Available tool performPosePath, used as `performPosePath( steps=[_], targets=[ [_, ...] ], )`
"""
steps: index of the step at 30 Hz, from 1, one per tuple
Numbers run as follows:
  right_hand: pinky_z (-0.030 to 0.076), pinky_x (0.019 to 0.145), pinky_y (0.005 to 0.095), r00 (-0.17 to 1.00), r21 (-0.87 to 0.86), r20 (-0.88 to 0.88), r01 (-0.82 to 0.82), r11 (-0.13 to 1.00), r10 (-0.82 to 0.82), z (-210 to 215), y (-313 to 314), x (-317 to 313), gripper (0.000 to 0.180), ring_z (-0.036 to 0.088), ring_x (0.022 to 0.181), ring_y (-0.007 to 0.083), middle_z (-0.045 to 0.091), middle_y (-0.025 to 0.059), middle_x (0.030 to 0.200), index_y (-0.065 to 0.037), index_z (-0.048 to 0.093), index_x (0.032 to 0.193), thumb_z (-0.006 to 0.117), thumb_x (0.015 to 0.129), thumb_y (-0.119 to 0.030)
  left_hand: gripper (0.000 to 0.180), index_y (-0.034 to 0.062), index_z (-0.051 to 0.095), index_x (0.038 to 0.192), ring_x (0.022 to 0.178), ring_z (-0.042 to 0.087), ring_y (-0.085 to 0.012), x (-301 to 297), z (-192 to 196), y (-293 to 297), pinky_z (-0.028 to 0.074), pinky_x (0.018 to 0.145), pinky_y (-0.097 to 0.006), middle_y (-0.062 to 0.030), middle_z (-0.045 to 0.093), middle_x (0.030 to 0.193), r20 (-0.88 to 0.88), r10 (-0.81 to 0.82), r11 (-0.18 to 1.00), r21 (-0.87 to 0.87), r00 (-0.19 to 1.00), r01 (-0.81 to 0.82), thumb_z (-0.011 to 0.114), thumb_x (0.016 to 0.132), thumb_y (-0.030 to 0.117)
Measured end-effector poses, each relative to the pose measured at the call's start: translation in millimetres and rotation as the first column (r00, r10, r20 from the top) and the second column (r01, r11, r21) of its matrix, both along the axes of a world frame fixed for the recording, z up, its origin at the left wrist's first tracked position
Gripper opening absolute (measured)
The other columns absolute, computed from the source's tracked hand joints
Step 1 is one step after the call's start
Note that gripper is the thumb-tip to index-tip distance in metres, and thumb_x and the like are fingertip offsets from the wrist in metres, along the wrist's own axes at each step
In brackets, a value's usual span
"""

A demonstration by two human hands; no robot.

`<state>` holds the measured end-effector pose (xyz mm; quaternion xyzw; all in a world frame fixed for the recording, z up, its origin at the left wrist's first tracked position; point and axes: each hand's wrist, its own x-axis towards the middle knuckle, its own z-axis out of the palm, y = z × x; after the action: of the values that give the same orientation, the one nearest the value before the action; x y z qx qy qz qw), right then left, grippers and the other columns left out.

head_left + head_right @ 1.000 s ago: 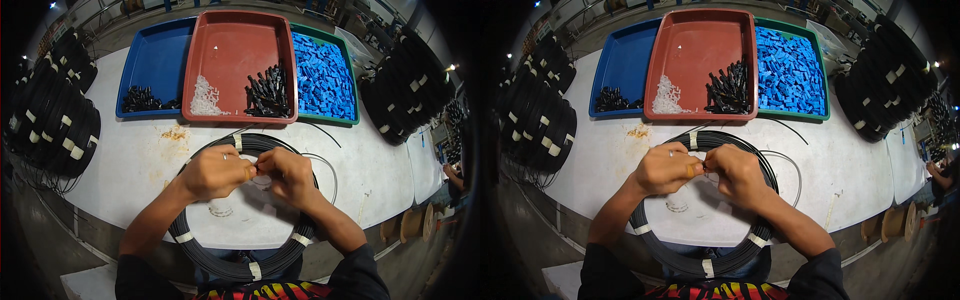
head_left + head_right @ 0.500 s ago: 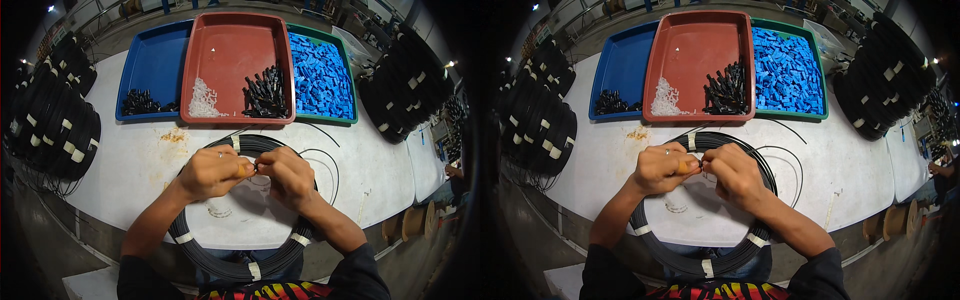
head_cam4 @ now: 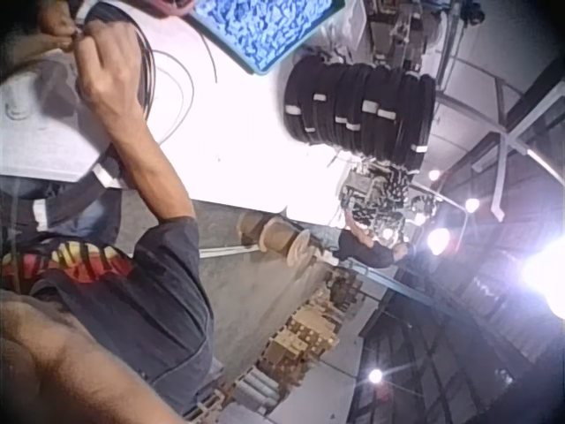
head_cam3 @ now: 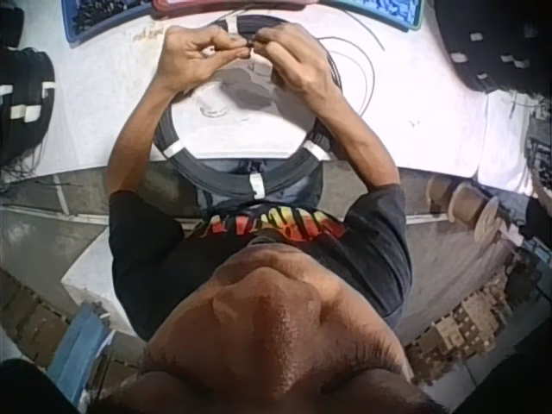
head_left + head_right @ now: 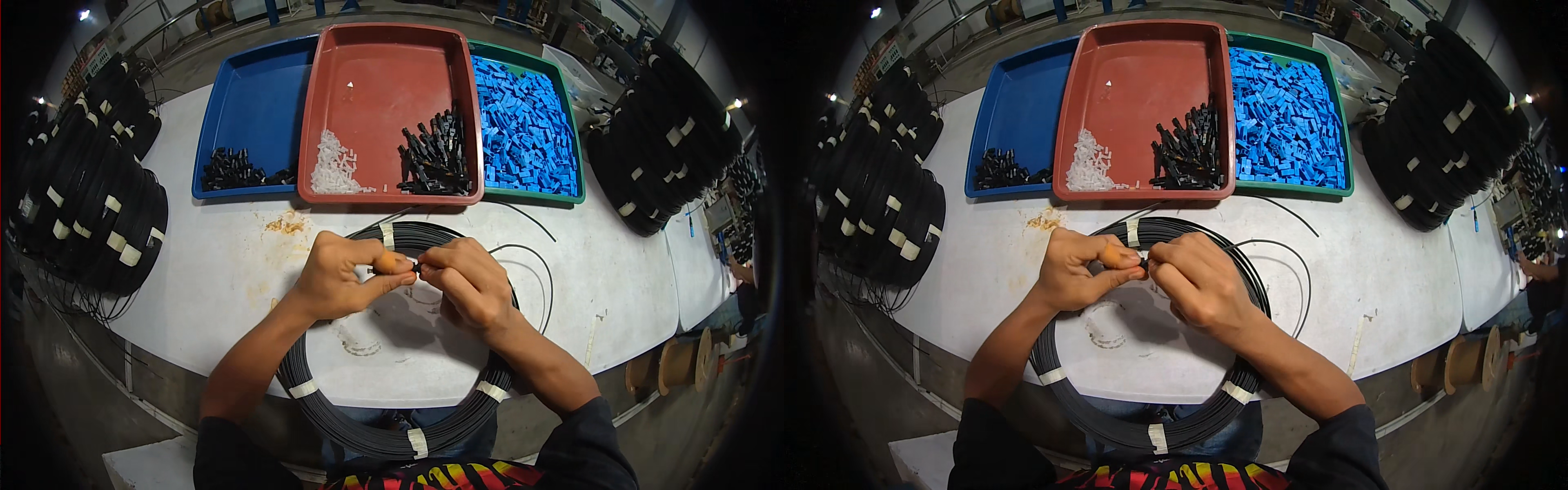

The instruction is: The person assembles plastic connectors onto coiled black wires by hand, then organizes the assembled wires at a workstation.

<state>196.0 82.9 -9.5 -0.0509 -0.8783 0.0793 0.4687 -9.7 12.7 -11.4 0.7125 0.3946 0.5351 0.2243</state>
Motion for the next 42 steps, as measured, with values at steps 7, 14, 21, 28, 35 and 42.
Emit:
performPosePath(
  steps=[7, 14, 21, 28, 35, 42],
  targets=[
    [0.057, 0.072, 0.0376, 0.992, -0.492, 0.092, -0.026, 0.87, 0.082, -3.7, -1.7, 4.9, 0.035, 0.07, 0.082, 0.0332, 0.069, 0.0153, 0.089, 0.003, 0.062, 0.089, 0.062, 0.058, 0.017, 0.015, -0.002, 0.07, 0.077, 0.071, 0.072, -0.0235, -1.3, 7.0, 3.4, 0.059, 0.064, -0.034, -0.0145, 0.073, 0.084, -0.559, 0.275, 0.753, 0.631, 0.782, 0.186, 0.083, 0.07, -0.003],
    [0.054, 0.067, 0.0374, 0.999, 0.053, -0.032, -0.012, 0.999, 0.014, -4.8, 1.1, -0.7, 0.019, 0.066, 0.079, 0.029, 0.066, 0.0175, 0.09, 0.005, 0.061, 0.083, 0.071, 0.068, 0.002, 0.012, -0.0018, 0.073, 0.078, 0.064, 0.072, -0.0199, -0.7, -0.5, 0.2, 0.058, 0.059, -0.03, -0.0136, 0.076, 0.077, -0.045, 0.027, 0.999, 0.045, 0.999, -0.025, 0.084, 0.077, 0.0],
    [0.055, 0.067, 0.0377, 0.994, -0.261, 0.104, 0.064, 0.963, -0.038, -2.0, -9.0, 0.7, 0.022, 0.068, 0.078, 0.0296, 0.068, 0.0144, 0.091, 0.001, 0.059, 0.08, 0.065, 0.062, 0.012, 0.013, -0.001, 0.068, 0.075, 0.059, 0.066, -0.0201, -0.4, -1.1, 6.7, 0.056, 0.06, -0.031, -0.011, 0.073, 0.076, -0.277, 0.039, 0.938, 0.341, 0.96, 0.06, 0.081, 0.076, -0.003],
    [0.058, 0.069, 0.0344, 0.995, -0.535, 0.07, -0.019, 0.845, 0.066, -3.5, -5.1, 2.5, 0.025, 0.071, 0.081, 0.0275, 0.07, 0.0154, 0.094, 0.003, 0.062, 0.086, 0.063, 0.065, 0.018, 0.009, -0.0009, 0.068, 0.076, 0.065, 0.067, -0.02, -4.6, 0.8, 7.8, 0.055, 0.06, -0.031, -0.0111, 0.072, 0.081, -0.502, 0.219, 0.802, 0.581, 0.837, 0.139, 0.078, 0.077, -0.001],
    [0.052, 0.067, 0.0359, 0.999, 0.102, 0.028, 0.014, 0.995, -0.017, 1.1, -4.9, -0.1, 0.014, 0.063, 0.076, 0.027, 0.064, 0.0156, 0.093, 0.003, 0.059, 0.08, 0.068, 0.07, 0.0, 0.013, -0.0011, 0.07, 0.075, 0.065, 0.07, -0.022, 0.3, 5.1, -0.5, 0.056, 0.059, -0.031, -0.0127, 0.073, 0.076, -0.035, 0.001, 0.995, -0.098, 0.999, -0.004, 0.082, 0.076, -0.001],
    [0.059, 0.073, 0.0339, 0.985, -0.663, 0.146, 0.03, 0.748, 0.091, -3.7, -3.3, 3.2, 0.03, 0.073, 0.083, 0.0269, 0.071, 0.0154, 0.09, 0.005, 0.062, 0.09, 0.057, 0.064, 0.021, 0.014, 0.0006, 0.065, 0.072, 0.063, 0.064, -0.0203, -2.8, 3.9, 5.3, 0.053, 0.06, -0.033, -0.009, 0.069, 0.079, -0.614, 0.256, 0.78, 0.588, 0.746, 0.216, 0.078, 0.076, -0.001]
  ],
)
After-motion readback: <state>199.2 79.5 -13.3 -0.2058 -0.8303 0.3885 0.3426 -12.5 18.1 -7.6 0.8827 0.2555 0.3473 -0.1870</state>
